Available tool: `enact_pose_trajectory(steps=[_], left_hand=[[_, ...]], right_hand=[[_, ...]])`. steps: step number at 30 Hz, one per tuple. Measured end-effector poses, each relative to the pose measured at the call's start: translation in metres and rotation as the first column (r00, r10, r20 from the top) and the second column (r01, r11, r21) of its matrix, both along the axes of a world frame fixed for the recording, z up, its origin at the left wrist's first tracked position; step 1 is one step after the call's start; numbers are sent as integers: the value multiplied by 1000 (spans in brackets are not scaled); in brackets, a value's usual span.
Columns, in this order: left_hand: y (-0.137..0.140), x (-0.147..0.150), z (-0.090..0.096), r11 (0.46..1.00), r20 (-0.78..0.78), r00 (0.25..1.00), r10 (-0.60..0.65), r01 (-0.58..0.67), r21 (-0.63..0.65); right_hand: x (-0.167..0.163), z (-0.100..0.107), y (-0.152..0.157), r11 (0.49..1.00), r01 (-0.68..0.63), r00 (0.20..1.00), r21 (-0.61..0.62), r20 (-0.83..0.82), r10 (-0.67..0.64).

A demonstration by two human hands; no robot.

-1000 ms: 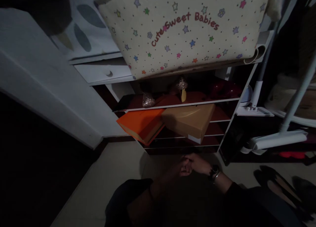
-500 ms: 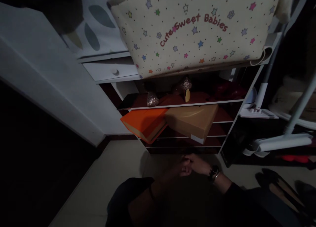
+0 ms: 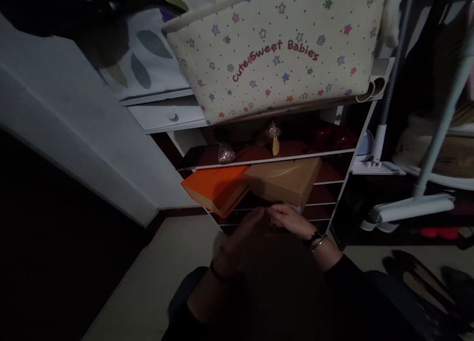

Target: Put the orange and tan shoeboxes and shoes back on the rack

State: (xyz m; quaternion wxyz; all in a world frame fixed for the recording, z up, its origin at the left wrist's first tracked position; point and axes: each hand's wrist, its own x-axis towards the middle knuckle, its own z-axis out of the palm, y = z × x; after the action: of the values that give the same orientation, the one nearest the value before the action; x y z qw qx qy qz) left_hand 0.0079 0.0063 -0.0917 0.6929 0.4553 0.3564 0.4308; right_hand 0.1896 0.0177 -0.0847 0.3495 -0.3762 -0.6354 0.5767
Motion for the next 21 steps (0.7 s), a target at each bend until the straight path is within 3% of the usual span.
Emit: enact_pose_trajectory(steps=[2, 6, 9, 13, 21], left_hand=[[3, -5, 22, 999, 21, 1000, 15, -16, 50], [-2, -15, 69, 960, 130, 962, -239, 214, 181], [-12, -25, 92, 926, 152, 934, -322, 278, 255], [-21, -38, 96, 935, 163, 940, -299, 255, 246], [-14, -48, 80, 947, 171, 938, -301, 272, 171]], right_hand=[[-1, 22, -2, 999, 46, 994, 26, -97, -44], [2, 61, -17, 995, 33, 940, 97, -340, 2], [12, 82, -31, 985, -25, 890, 172, -445, 100], [32, 92, -37, 964, -109, 888, 243, -411, 204], [46, 75, -30, 972, -166, 897, 169, -383, 219]])
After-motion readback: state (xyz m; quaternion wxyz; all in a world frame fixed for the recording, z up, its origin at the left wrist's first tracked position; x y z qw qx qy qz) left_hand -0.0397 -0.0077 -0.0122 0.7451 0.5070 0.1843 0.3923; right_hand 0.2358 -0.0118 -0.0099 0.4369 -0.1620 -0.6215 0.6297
